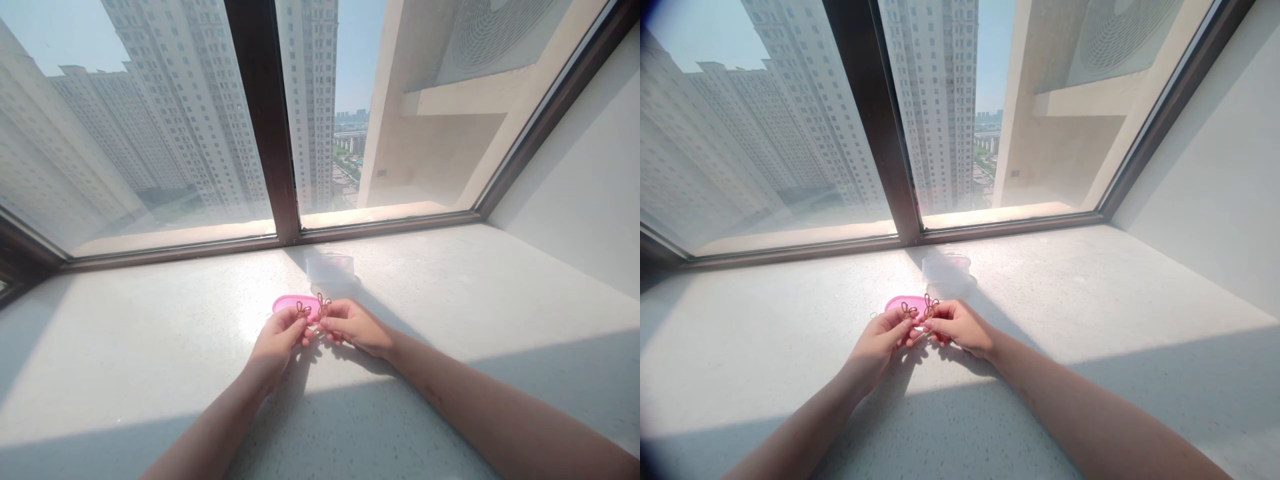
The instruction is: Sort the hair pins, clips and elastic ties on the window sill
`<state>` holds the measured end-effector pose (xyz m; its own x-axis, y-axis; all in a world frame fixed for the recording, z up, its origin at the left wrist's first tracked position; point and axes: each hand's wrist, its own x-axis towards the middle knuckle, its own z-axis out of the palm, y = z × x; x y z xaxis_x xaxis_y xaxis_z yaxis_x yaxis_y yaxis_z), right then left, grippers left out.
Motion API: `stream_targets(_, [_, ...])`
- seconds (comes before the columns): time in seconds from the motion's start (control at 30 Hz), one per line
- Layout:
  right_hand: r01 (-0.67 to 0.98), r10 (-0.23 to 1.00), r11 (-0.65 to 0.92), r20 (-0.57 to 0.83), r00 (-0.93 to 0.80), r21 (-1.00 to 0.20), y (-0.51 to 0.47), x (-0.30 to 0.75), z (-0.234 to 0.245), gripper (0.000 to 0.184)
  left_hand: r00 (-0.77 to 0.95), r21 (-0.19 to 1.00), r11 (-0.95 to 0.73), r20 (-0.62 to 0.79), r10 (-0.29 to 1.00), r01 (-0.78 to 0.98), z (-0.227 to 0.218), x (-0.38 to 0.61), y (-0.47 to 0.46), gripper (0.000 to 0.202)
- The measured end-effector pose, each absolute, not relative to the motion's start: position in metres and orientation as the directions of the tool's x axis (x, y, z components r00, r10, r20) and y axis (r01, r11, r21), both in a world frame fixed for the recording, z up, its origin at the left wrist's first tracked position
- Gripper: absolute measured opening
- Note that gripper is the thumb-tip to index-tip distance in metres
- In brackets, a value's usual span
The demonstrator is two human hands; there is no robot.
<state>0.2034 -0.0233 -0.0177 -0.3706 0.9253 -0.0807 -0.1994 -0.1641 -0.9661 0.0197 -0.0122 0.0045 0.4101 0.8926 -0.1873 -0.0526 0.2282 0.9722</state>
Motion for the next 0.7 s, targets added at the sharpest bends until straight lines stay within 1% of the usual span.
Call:
stream_targets(0.17, [-0.172,0.937,-0.124,-0.058,-0.345,-0.977,-0.0225,0.2031,-0.0186,0.024,0.430,0.954,0.264,-0.181,0.884,-0.142,0.0036,0.0203,-0.0135,0.018])
stream_targets(0.27, [-0.162,0.929,-0.139,-0.072,-0.363,-0.977,-0.0228,0.2030,-0.0170,0.027,0.444,0.946,0.287,-0.194,0.875,-0.152,0.0030,0.0197,-0.0132,0.018])
stream_targets(0.4, [-0.160,0.924,-0.149,-0.079,-0.375,-0.976,-0.0239,0.2028,-0.0128,0.028,0.422,0.942,0.309,-0.229,0.877,-0.130,0.0045,0.0196,-0.0138,0.020])
stream_targets(0.47, [-0.158,0.922,-0.142,-0.073,-0.380,-0.977,-0.0241,0.2029,-0.0123,0.028,0.405,0.948,0.299,-0.232,0.884,-0.111,0.0053,0.0196,-0.0137,0.020])
stream_targets(0.57, [-0.160,0.924,-0.121,-0.052,-0.380,-0.980,-0.0235,0.2036,-0.0153,0.026,0.388,0.964,0.248,-0.193,0.901,-0.098,0.0050,0.0195,-0.0125,0.020])
stream_targets(0.7, [-0.130,0.927,-0.125,-0.070,-0.368,-0.984,-0.0230,0.2051,-0.0203,0.027,0.416,0.971,0.221,-0.165,0.894,-0.089,0.0041,0.0193,-0.0115,0.021])
